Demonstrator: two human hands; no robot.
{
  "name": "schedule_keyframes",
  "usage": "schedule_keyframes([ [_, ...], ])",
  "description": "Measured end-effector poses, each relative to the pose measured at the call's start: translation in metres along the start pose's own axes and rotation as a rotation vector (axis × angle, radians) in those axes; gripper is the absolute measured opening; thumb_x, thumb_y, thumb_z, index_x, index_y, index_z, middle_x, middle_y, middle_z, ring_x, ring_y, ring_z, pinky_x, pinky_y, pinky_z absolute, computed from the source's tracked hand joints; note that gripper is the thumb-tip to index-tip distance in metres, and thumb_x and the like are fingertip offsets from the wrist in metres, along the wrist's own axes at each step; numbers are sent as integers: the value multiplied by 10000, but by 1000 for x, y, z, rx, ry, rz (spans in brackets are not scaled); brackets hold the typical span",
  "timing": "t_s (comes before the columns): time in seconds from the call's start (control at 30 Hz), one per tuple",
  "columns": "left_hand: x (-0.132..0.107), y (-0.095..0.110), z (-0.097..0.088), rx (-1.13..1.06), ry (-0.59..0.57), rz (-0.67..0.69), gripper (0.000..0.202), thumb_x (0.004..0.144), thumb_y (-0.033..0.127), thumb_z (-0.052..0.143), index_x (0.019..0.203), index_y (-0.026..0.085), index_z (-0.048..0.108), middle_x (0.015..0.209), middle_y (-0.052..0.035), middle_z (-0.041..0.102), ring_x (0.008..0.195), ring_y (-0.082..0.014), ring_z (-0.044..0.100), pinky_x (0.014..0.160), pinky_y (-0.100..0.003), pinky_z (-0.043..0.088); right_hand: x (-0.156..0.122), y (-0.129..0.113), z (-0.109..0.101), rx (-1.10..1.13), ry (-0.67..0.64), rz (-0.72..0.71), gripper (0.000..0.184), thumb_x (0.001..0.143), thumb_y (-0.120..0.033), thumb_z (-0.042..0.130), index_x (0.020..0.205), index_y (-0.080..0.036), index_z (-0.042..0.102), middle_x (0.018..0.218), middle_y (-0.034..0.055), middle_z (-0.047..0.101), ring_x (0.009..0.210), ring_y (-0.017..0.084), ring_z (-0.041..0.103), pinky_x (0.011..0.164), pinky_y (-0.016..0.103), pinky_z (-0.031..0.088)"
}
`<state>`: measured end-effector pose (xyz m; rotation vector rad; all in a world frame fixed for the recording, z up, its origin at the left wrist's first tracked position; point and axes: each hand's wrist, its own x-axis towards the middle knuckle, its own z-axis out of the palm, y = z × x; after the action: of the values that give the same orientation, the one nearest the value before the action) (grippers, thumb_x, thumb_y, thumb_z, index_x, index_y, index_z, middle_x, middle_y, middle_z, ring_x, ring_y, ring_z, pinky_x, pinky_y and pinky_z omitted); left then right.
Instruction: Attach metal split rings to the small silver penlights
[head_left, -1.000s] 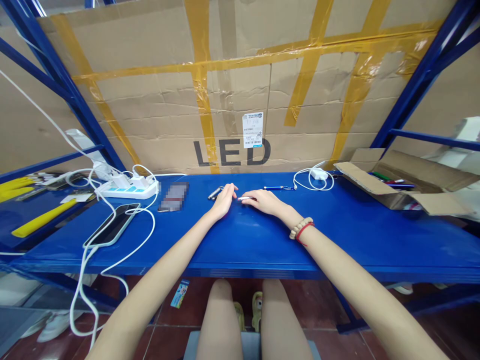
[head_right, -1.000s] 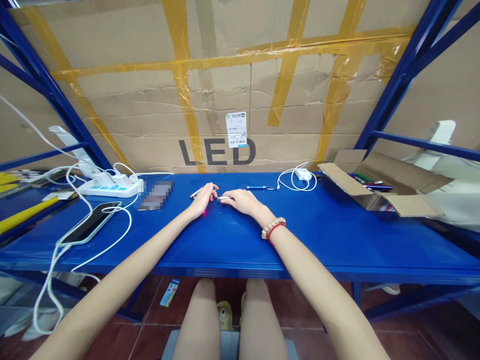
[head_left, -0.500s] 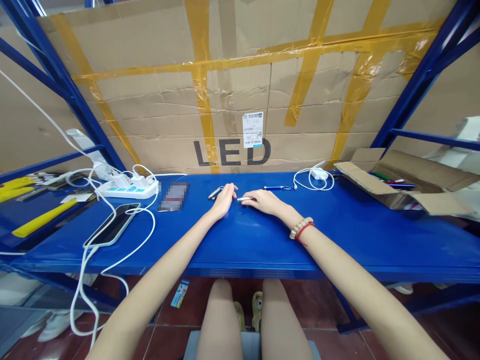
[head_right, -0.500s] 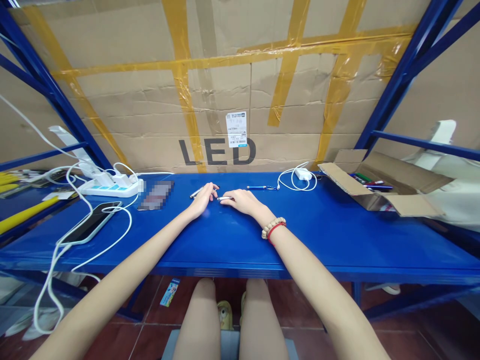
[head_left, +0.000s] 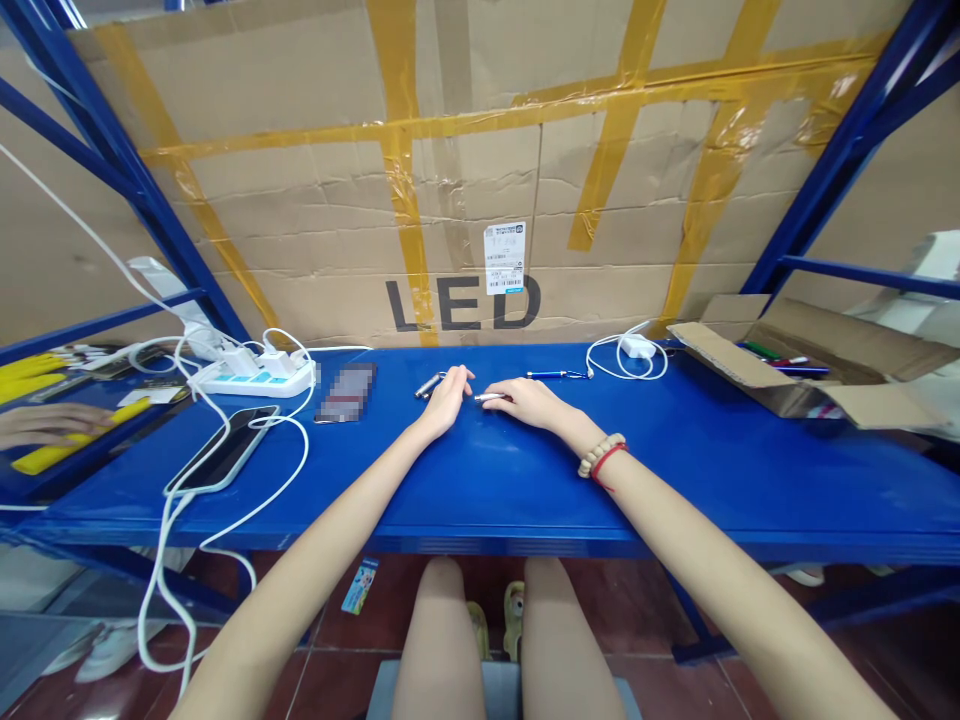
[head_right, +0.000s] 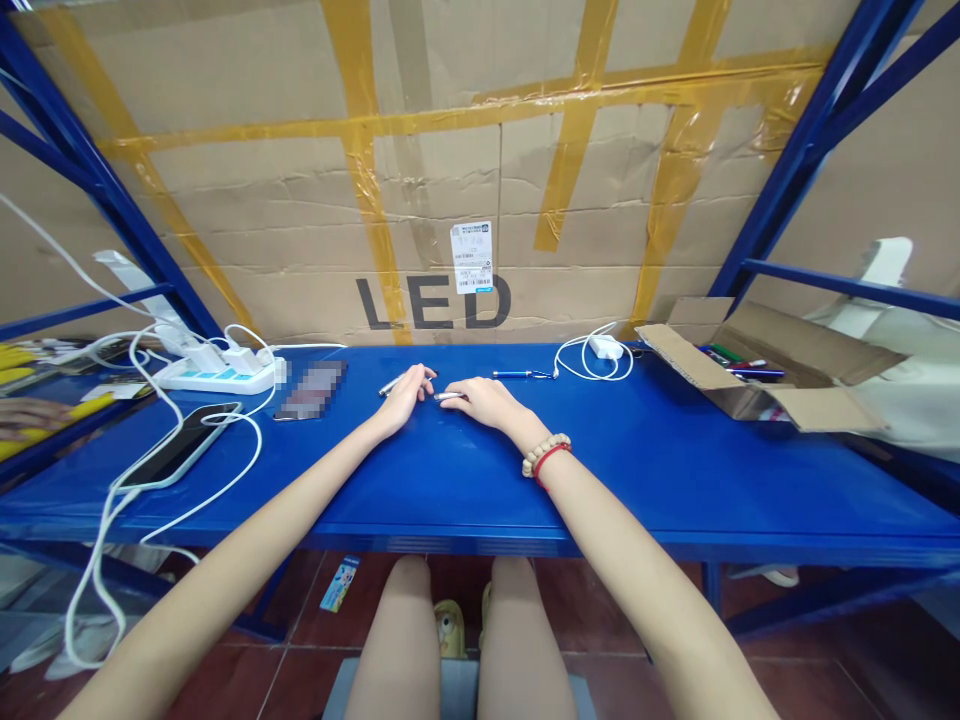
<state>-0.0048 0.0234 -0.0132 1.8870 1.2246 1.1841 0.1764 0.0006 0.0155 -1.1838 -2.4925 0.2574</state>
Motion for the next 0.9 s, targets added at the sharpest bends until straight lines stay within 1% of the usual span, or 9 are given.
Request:
schedule_keyframes([
  [0.33,0,1,0,11,1,-5,432,927,469,217,861,193,542,727,-9,558,688,-129,494,709,-257,381,0,-1,0,-26,8,30,304,913,-388,405,1028,-232,639,1029,49,664,920,191,604,731,245,402],
  [0.6,2,-3,0,0,-18,-1,427,934,446,213,862,183,542,731,-9,544,684,-125,487,687,-253,380,0,0,1,-15,9,15,299,897,-427,429,913,-200,622,921,43,666,777,155,594,614,217,351],
  [0.7,2,-3,0,3,-13,-11,428,936,439,212,854,180,544,723,-6,541,681,-121,488,689,-248,379,0,-1,1,-6,11,14,306,901,-427,420,919,-197,621,917,44,664,778,155,591,619,215,351],
  [0.9,2,-2,0,19,-2,-7,443,933,447,209,840,182,551,717,-6,543,687,-122,494,696,-248,380,0,-2,1,3,13,8,319,898,-439,423,929,-206,639,950,49,664,853,175,597,678,226,384],
])
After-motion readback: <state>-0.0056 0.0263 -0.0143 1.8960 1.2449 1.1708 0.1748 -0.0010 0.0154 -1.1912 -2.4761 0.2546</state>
